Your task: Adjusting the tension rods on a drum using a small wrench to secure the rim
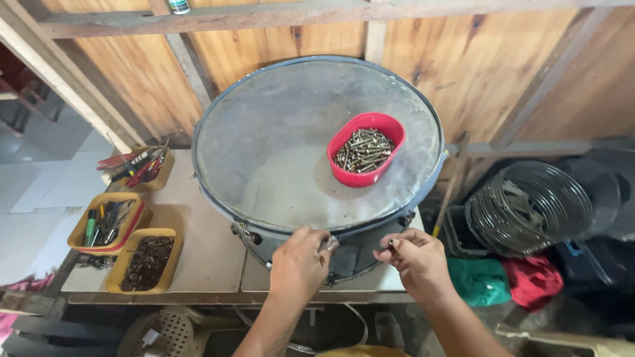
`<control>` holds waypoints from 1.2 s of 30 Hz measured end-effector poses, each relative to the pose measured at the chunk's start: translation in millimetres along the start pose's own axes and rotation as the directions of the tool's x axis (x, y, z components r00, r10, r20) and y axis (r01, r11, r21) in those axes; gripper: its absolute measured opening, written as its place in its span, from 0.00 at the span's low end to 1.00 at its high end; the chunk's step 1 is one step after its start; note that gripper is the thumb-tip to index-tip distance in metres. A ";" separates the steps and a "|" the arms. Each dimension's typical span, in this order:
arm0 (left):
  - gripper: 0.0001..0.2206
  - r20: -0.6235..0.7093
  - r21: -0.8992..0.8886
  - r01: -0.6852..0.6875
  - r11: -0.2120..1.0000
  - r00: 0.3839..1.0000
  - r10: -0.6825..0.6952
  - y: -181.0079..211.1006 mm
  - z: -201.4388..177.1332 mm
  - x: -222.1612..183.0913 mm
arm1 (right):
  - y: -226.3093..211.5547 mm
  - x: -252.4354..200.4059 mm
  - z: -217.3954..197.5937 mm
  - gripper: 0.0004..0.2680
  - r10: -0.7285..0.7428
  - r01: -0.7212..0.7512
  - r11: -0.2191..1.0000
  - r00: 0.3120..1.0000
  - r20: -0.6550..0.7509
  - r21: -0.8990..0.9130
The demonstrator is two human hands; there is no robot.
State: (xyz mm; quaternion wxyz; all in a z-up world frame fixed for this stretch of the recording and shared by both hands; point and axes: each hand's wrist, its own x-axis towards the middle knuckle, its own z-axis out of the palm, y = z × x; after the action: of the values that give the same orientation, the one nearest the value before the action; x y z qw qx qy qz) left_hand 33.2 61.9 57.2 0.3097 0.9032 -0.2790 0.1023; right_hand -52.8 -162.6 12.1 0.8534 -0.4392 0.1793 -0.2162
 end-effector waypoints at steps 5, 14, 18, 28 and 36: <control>0.11 -0.019 0.029 -0.026 0.999 0.999 0.026 8.2 1.9 -7.0 | -33.6 28.0 11.1 0.06 -0.083 0.085 0.996 0.983 0.162 -0.006; 0.03 -0.386 0.141 0.060 0.988 0.923 -0.001 51.4 11.8 3.1 | -84.5 93.3 -17.6 0.04 -0.175 0.284 0.941 0.875 0.451 -0.186; 0.09 -0.506 0.349 0.101 0.932 0.857 0.097 54.4 25.2 9.6 | -111.6 111.1 -8.4 0.03 -0.172 0.455 0.834 0.752 0.636 -0.313; 0.05 -0.662 0.366 0.210 0.906 0.743 0.095 60.6 16.5 19.8 | -145.1 159.4 24.5 0.04 -0.183 0.752 0.535 0.548 0.817 -0.384; 0.08 -0.554 -0.273 0.168 0.947 0.778 -0.298 114.9 -19.1 83.9 | -129.1 155.6 43.5 0.04 -0.141 0.674 0.638 0.578 0.804 -0.373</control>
State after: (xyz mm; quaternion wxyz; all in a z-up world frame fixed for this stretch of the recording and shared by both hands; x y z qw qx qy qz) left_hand 36.9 -38.2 159.9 0.4839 0.8168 -0.0642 0.3075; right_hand 72.5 -282.5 124.7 0.5623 -0.7821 -0.2172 -0.1578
